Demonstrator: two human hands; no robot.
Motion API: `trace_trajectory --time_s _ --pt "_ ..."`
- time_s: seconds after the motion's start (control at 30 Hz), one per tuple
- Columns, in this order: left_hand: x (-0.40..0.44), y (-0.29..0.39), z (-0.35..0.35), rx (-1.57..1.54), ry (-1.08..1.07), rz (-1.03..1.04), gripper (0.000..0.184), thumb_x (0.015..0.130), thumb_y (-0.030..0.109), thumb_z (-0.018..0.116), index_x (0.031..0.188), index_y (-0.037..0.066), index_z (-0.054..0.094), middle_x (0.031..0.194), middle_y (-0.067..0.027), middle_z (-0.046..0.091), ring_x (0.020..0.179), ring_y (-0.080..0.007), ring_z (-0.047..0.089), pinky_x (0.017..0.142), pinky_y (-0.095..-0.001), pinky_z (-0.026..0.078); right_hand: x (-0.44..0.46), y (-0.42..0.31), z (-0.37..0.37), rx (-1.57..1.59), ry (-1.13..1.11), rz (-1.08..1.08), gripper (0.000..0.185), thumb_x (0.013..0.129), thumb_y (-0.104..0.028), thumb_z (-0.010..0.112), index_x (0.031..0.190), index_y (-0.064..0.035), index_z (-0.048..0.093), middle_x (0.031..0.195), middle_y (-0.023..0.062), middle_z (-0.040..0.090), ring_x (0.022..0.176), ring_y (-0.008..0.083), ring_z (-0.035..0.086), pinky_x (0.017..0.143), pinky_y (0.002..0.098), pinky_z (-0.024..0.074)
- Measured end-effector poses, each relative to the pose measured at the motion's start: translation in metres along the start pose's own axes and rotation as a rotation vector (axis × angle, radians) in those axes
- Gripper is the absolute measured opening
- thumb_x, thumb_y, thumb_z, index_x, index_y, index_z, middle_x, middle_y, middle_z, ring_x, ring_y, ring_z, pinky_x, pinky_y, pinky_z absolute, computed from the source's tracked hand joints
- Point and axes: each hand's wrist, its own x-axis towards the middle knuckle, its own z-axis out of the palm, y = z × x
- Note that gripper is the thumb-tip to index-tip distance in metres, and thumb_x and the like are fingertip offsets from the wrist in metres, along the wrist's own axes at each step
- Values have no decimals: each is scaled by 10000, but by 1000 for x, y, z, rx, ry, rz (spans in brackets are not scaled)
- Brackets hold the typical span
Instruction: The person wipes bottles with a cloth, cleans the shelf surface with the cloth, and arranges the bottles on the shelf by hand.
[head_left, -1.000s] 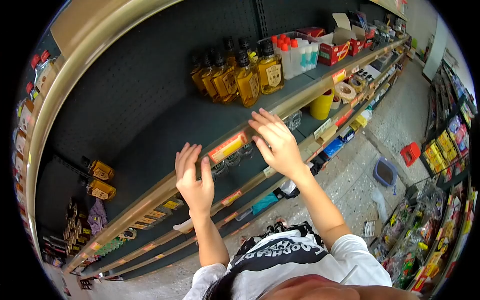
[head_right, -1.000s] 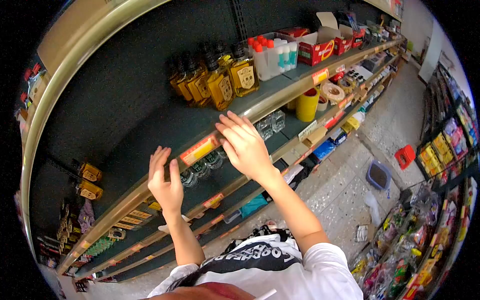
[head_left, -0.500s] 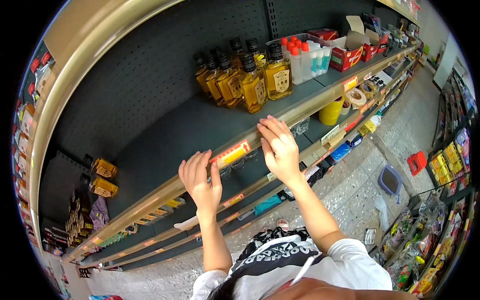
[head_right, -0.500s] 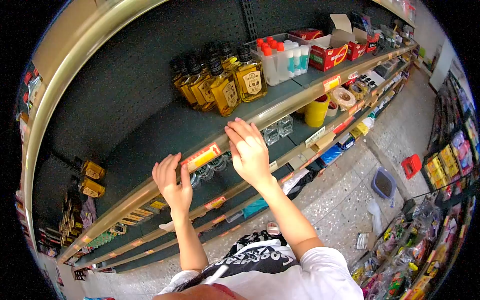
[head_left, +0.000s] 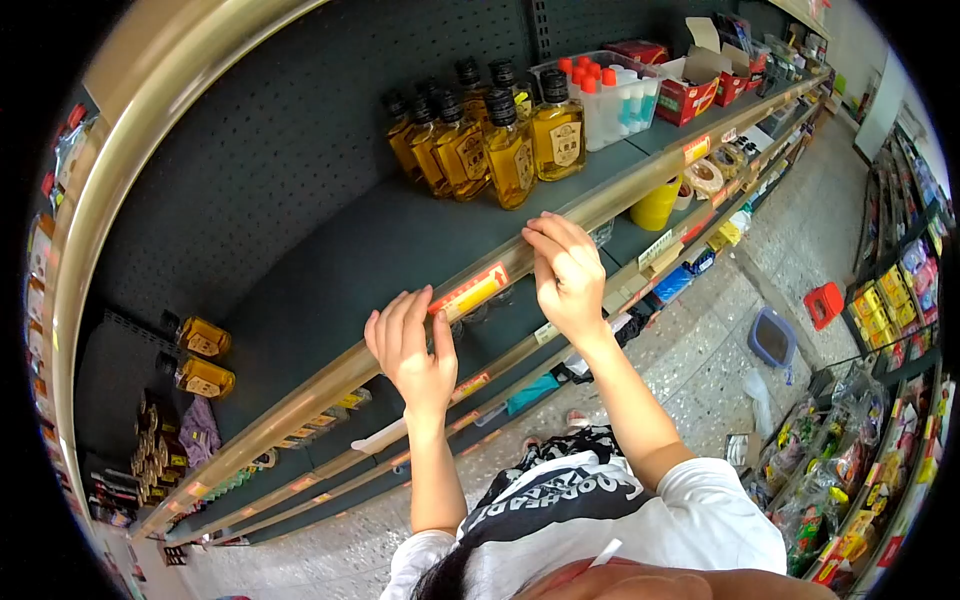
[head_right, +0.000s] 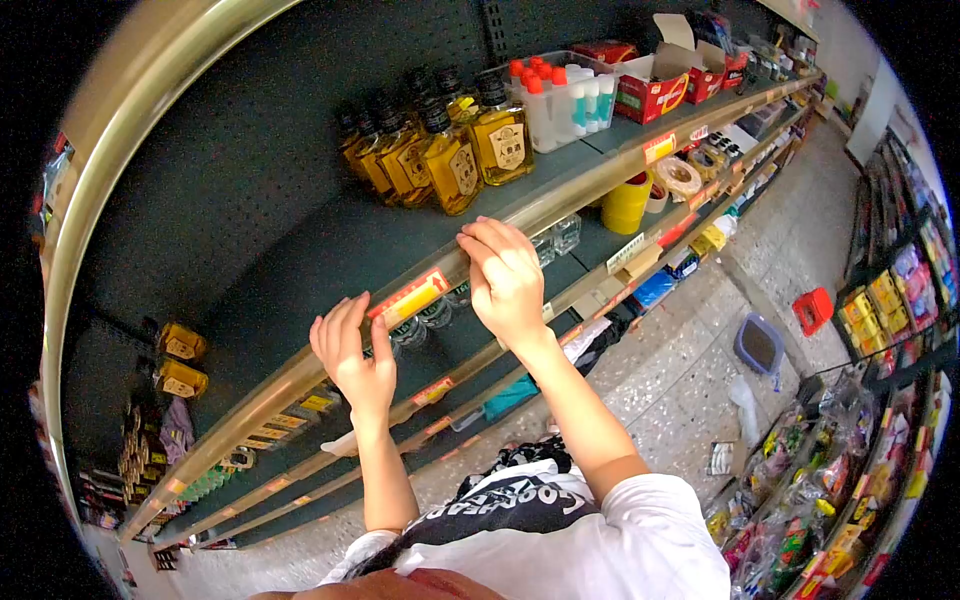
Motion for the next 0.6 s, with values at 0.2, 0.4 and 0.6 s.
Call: trace_trajectory --time_s 0.2,0.4,0.6 --pt "8 11 -3 4 -15 -97 209 863 73 660 1068 49 689 1049 -123 681 1033 -291 619 1054 -466 351 7 9 -8 41 -81 5 246 737 33 653 967 -49 686 1035 84 688 1026 289 648 968 466 475" --pt "55 52 19 -211 -6 -239 259 889 86 665 1130 -8 664 1108 -170 684 1026 -300 657 899 -368 499 32 37 -23 226 -193 33 226 736 17 644 943 -49 706 1010 102 707 1003 291 657 974 494 467" --pt "104 59 72 -364 -144 -392 508 898 130 690 1331 -69 513 1260 -247 614 1217 -301 587 1018 -365 465 67 70 -35 327 -263 61 227 791 53 623 1001 8 698 1049 167 697 972 348 662 847 389 528"
